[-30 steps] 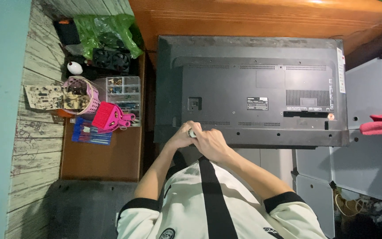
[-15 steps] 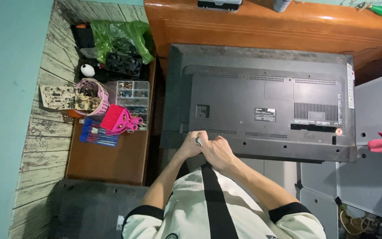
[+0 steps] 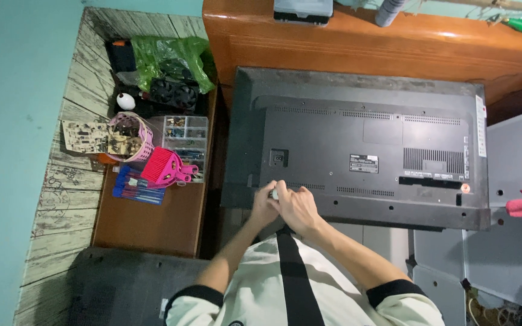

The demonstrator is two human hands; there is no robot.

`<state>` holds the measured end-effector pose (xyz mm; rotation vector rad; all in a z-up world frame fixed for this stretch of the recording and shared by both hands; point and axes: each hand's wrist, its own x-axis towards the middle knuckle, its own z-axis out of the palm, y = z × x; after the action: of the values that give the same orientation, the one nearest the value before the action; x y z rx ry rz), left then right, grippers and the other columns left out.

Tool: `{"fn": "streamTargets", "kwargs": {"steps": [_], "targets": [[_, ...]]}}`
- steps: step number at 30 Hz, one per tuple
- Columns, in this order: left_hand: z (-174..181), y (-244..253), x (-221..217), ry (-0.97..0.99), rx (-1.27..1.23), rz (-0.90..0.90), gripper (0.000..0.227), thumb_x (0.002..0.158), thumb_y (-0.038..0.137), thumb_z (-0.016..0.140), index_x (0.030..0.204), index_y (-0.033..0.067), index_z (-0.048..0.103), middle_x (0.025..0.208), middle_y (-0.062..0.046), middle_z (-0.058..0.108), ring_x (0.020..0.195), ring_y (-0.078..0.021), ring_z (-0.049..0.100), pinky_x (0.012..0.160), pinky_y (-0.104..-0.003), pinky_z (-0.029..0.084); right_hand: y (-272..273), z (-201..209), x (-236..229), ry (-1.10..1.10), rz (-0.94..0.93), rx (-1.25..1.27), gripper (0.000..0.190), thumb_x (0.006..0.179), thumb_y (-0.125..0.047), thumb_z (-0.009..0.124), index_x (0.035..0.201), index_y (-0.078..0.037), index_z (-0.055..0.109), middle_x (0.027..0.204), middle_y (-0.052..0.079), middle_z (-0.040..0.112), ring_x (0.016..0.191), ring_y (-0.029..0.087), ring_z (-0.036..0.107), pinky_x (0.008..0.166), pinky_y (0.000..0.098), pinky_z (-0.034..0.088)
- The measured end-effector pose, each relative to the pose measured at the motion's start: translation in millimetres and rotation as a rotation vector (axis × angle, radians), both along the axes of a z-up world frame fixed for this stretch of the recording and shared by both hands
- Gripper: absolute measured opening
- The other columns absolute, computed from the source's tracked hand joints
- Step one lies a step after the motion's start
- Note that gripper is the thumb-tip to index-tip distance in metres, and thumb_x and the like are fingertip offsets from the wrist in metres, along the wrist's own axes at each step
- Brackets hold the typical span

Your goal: The person uses a screwdriver to tighten screws on the back panel of a television. They select a screw from a compartmentalized box, place it on the screwdriver, and then drive it into the TV casing. This process is repeated for multiple screws across the back of the device.

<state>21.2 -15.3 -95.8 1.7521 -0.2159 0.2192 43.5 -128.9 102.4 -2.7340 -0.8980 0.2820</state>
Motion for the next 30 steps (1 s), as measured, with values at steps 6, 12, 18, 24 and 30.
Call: {"fn": "streamTargets", "kwargs": {"steps": [6,12,18,24,30], "targets": [[55,17,7,0.096,-0.067,-0.103,0.037,0.087,0.035,0.076,0.067,0.0129,0.055,0.049,0.004,0.044,0.044,-0.0068,0.036,0.039,-0.022,0.028,-24,-146,-14,-0.038,0.103,0.002,0.021,0.093,-0.028,0.052,0.1,-0.011,0.045,0.072,0.012,0.067,0.06,0.032,0.073,0.082,0.046,0.05],[79,20,5,0.173,0.066,-0.074,0.025,0.09,0.024,0.068,0.077,0.0056,0.058,0.058,-0.009,0.052,0.051,-0.0169,0.045,0.05,-0.03,0.036,2,-12,-11,-0.112,0.058,-0.017,0.021,0.096,-0.032,0.048,0.098,-0.013,0.04,0.062,0.007,0.063,0.05,0.028,0.07,0.075,0.0415,0.052],[49,6,-4,0.157,-0.186,-0.039,0.025,0.089,0.028,0.071,0.075,0.0115,0.059,0.055,0.004,0.043,0.052,-0.0068,0.035,0.044,-0.023,0.028,-5,-36,-17,0.002,0.097,0.014,0.024,0.098,-0.032,0.05,0.101,-0.009,0.047,0.081,0.013,0.065,0.064,0.035,0.073,0.075,0.0476,0.051],[29,6,-6,0.202,0.053,0.044,0.021,0.08,0.012,0.079,0.083,0.0093,0.059,0.059,-0.008,0.054,0.054,-0.0192,0.05,0.052,-0.033,0.041,-1,-12,-15,0.01,0.107,-0.028,0.017,0.099,-0.024,0.044,0.104,-0.008,0.048,0.083,0.014,0.063,0.064,0.035,0.073,0.077,0.0467,0.053],[18,-12,-14,0.142,-0.099,0.174,0.035,0.088,0.036,0.074,0.078,0.011,0.051,0.058,-0.001,0.043,0.055,-0.0104,0.037,0.049,-0.028,0.033,4,-10,-23,-0.005,0.035,-0.048,0.027,0.099,-0.031,0.047,0.113,-0.009,0.043,0.073,0.01,0.065,0.059,0.032,0.073,0.075,0.0446,0.055]]}}
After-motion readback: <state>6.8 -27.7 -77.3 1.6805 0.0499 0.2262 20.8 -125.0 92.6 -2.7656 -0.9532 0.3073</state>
